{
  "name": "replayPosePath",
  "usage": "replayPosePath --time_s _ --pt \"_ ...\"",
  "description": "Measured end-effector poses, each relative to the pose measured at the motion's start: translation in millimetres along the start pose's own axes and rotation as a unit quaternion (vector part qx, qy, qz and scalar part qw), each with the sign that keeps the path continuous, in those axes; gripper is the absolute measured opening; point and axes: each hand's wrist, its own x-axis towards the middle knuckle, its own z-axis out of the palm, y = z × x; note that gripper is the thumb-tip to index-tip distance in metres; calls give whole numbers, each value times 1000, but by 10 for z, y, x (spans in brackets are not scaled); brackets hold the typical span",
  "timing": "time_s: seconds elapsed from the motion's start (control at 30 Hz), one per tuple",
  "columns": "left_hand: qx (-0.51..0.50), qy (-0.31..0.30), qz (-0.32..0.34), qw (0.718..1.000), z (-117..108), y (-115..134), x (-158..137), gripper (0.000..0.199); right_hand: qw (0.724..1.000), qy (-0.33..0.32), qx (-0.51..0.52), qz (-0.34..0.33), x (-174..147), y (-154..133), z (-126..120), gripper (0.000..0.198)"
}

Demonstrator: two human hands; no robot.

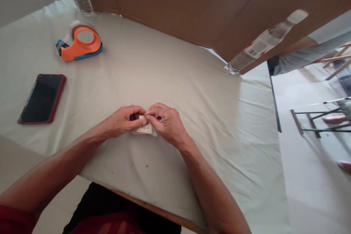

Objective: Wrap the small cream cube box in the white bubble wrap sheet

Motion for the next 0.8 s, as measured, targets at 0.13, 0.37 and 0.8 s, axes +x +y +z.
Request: replayPosePath --time_s 0.13,0.37,0.8 --pt "1 -4 -4 1000 -17 -1 -10 28 999 -27 -19 -26 -11 18 -41 16" --pt "5 -72 5 997 -147 48 -48 35 990 -80 -88 -81 -37 -7 -133 20" --pt "-27 -88 -10 996 -173 26 -53 39 941 -141 -282 -121 -121 -273 -219 22"
